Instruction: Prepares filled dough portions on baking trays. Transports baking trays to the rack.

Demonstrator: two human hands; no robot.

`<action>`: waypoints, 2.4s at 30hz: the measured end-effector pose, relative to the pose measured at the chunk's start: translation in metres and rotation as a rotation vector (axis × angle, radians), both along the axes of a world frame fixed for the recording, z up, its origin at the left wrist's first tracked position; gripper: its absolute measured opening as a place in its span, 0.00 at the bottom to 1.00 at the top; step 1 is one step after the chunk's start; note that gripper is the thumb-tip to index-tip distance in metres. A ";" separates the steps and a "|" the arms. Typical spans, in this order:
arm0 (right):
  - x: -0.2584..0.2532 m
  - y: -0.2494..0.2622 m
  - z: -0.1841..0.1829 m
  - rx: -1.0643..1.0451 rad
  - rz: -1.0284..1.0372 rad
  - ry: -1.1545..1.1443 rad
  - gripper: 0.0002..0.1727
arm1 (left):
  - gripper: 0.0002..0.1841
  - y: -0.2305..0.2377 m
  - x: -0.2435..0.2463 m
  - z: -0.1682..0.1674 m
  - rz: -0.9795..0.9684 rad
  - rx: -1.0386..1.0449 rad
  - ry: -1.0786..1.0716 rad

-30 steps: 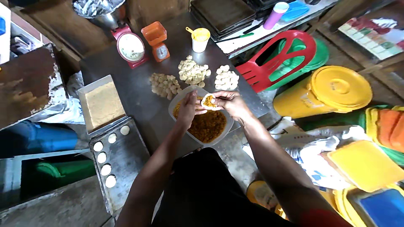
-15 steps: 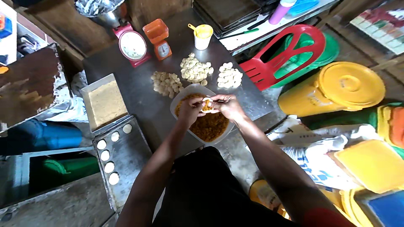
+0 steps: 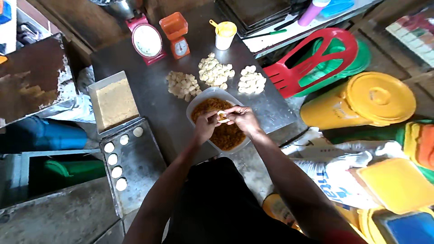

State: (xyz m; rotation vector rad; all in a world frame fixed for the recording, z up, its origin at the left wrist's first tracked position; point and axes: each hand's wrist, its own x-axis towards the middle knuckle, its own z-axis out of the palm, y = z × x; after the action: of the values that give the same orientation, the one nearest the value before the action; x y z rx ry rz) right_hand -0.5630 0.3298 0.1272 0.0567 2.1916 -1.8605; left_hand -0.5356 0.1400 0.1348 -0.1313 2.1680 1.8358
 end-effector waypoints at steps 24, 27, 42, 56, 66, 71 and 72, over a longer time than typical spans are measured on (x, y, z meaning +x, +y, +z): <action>0.045 -0.159 -0.088 0.368 0.624 0.006 0.11 | 0.14 -0.132 0.103 -0.080 0.341 -0.120 -0.234; 0.048 -0.168 -0.104 0.358 0.731 -0.241 0.22 | 0.12 -0.135 0.109 -0.112 0.242 -0.340 -0.192; 0.107 -0.153 -0.196 0.480 0.667 0.067 0.14 | 0.11 -0.104 0.152 -0.184 0.281 -0.450 -0.329; 0.094 -0.219 -0.133 0.839 1.176 -0.042 0.25 | 0.22 -0.187 0.280 -0.104 0.687 -0.349 -0.280; 0.264 -0.418 -0.141 -0.011 1.419 0.712 0.17 | 0.14 -0.313 0.476 -0.101 1.456 -0.463 -0.252; 0.295 -0.438 -0.208 0.212 1.543 1.006 0.28 | 0.12 -0.346 0.465 -0.104 1.383 -0.391 -0.158; 0.298 -0.434 -0.216 0.263 1.552 1.017 0.31 | 0.13 -0.354 0.456 -0.107 1.337 -0.395 -0.169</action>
State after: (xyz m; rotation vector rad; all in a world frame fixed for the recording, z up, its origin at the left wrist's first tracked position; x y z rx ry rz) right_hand -0.2653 -0.1042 -0.0888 -2.1493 1.6753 -0.6075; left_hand -0.0800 -0.2140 0.0278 -2.1290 2.4139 1.6218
